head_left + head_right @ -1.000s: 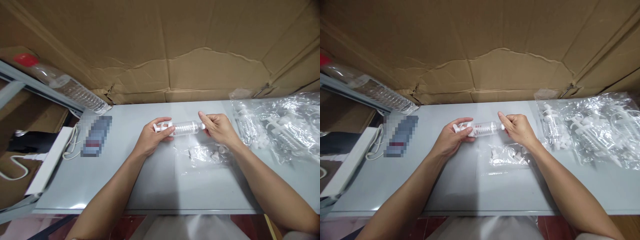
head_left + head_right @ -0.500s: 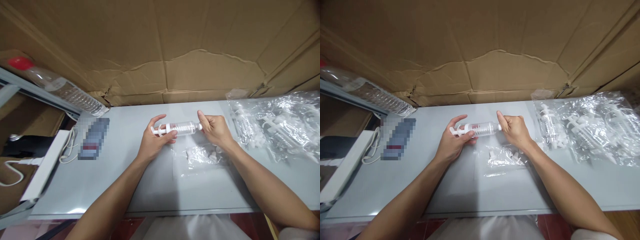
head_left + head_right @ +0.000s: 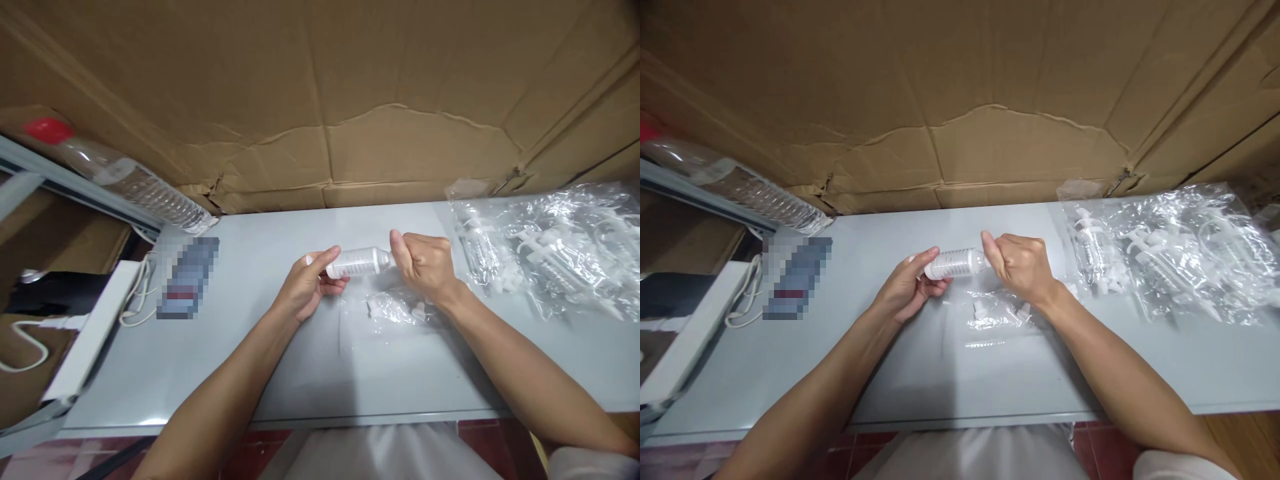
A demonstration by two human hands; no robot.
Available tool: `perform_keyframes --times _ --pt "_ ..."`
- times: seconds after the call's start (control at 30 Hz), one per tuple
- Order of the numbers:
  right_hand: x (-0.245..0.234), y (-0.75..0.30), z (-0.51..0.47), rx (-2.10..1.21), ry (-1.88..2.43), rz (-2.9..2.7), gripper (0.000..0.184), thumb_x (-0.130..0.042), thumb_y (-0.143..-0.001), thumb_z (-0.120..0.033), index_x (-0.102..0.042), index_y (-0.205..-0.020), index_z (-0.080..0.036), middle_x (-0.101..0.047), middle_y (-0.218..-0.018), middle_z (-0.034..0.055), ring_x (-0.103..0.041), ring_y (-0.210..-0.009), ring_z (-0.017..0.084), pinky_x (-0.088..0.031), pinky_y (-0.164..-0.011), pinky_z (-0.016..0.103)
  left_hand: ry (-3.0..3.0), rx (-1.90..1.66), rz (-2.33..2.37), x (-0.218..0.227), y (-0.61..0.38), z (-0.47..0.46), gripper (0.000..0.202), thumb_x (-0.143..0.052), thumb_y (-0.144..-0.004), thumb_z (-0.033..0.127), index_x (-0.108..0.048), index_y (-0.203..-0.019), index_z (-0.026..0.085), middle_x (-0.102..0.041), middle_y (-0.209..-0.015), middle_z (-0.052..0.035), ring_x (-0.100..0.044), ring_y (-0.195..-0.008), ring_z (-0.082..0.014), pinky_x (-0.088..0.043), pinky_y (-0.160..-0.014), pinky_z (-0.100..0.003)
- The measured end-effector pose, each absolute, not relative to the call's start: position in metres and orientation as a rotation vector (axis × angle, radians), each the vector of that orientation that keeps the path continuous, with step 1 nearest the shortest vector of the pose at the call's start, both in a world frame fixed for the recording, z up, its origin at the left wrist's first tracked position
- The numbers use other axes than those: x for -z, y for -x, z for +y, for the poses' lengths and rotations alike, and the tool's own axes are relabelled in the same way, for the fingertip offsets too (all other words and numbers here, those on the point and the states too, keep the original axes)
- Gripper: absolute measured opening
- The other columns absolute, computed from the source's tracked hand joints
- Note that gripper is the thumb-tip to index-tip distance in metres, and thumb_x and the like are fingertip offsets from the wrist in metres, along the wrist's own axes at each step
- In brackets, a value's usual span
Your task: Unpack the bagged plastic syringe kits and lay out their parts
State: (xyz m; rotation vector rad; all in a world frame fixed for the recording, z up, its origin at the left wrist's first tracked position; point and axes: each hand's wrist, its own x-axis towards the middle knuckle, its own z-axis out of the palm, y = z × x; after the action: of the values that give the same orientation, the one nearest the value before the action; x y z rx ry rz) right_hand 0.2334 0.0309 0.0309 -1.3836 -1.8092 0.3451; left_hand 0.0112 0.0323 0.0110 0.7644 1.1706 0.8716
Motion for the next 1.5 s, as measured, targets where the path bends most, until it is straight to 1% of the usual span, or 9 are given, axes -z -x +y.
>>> perform_keyframes --times 0.1,0.23,0.43,0.6,0.8,0.93,1.13,1.37,1.5 --pt "-0.036 -0.238 0.032 -0.365 1.392 -1.775 0.072 -0.029 -0.1 -0.082 -0.03 -0.056 -0.024 -0.035 -0.052 -0.0002 -0.029 -0.053 0.012 -0.025 -0.055 0.032 -0.775 -0.958 1.1 -0.013 -0.008 0.033 0.049 -0.094 -0.071 0.05 -0.07 -0.095 0.015 -0.07 -0.086 -0.0028 -0.07 -0.072 -0.0128 -0.063 -0.065 -0.022" --pt "-0.039 -0.244 0.035 -0.903 1.505 -1.646 0.072 -0.04 -0.099 -0.08 -0.022 -0.056 -0.024 -0.025 -0.051 -0.0036 -0.025 -0.05 0.01 -0.024 -0.052 0.029 -1.06 -1.152 1.091 -0.015 0.002 0.032 0.056 -0.102 -0.061 0.031 -0.073 -0.108 0.021 -0.071 -0.098 0.0002 -0.071 -0.085 -0.0129 -0.063 -0.08 -0.023" --pt "-0.035 -0.24 0.032 -0.681 1.464 -1.637 0.072 -0.04 -0.099 -0.08 -0.029 -0.055 -0.024 -0.032 -0.052 -0.0027 -0.033 -0.052 0.01 -0.027 -0.055 0.03 -0.91 -1.079 1.176 -0.016 0.002 0.036 0.053 -0.093 -0.071 0.054 -0.069 -0.102 0.018 -0.069 -0.089 -0.0005 -0.072 -0.071 -0.0157 -0.066 -0.067 -0.031" --pt "-0.043 -0.239 0.031 -1.114 1.526 -1.608 0.072 -0.042 -0.098 -0.08 -0.035 -0.056 -0.023 -0.035 -0.054 -0.0033 -0.029 -0.051 0.009 -0.026 -0.053 0.03 -1.093 -1.185 1.094 -0.013 -0.001 0.033 0.052 -0.098 -0.068 0.035 -0.069 -0.109 0.022 -0.073 -0.1 0.0 -0.073 -0.09 -0.0143 -0.062 -0.085 -0.025" --pt "-0.042 -0.243 0.03 -0.989 1.26 -1.729 0.055 -0.046 -0.104 -0.067 -0.04 -0.072 -0.023 -0.039 -0.064 -0.004 -0.032 -0.058 0.01 -0.028 -0.056 0.029 -0.83 -1.007 1.139 -0.013 0.003 0.038 0.053 -0.085 -0.08 0.06 -0.068 -0.1 0.015 -0.07 -0.078 -0.0032 -0.069 -0.061 -0.0142 -0.062 -0.057 -0.024" --pt "-0.04 -0.252 0.032 -1.124 1.195 -1.836 0.04 -0.057 -0.101 -0.064 -0.055 -0.105 -0.024 -0.062 -0.082 -0.0002 -0.055 -0.069 0.013 -0.042 -0.063 0.028 -0.817 -1.058 1.084 -0.015 0.01 0.045 0.053 -0.095 -0.071 0.05 -0.069 -0.101 0.015 -0.072 -0.084 -0.0026 -0.071 -0.071 -0.0138 -0.064 -0.062 -0.022" --pt "-0.045 -0.244 0.031 -1.374 1.469 -1.527 0.064 -0.053 -0.096 -0.077 -0.052 -0.066 -0.02 -0.055 -0.06 -0.0008 -0.053 -0.049 0.01 -0.041 -0.049 0.027 -1.031 -1.166 1.016 -0.018 0.022 0.048 0.053 -0.101 -0.064 0.03 -0.071 -0.106 0.019 -0.073 -0.086 0.0015 -0.072 -0.079 -0.0123 -0.066 -0.077 -0.023" --pt "-0.051 -0.238 0.031 -1.352 1.19 -1.569 0.05 -0.058 -0.1 -0.066 -0.066 -0.084 -0.019 -0.067 -0.082 0.0014 -0.067 -0.068 0.011 -0.057 -0.068 0.026 -0.856 -1.078 1.093 -0.024 0.035 0.058 0.059 -0.098 -0.063 0.052 -0.069 -0.098 0.013 -0.07 -0.079 -0.0015 -0.067 -0.06 -0.0122 -0.061 -0.052 -0.021" --pt "-0.063 -0.229 0.034 -1.391 1.283 -1.564 0.061 -0.054 -0.098 -0.074 -0.065 -0.077 -0.018 -0.067 -0.077 0.0041 -0.068 -0.064 0.014 -0.057 -0.062 0.028 -0.92 -1.173 1.057 -0.029 0.042 0.059 0.059 -0.101 -0.06 0.043 -0.07 -0.102 0.016 -0.071 -0.084 -0.0003 -0.07 -0.07 -0.0129 -0.064 -0.059 -0.021"
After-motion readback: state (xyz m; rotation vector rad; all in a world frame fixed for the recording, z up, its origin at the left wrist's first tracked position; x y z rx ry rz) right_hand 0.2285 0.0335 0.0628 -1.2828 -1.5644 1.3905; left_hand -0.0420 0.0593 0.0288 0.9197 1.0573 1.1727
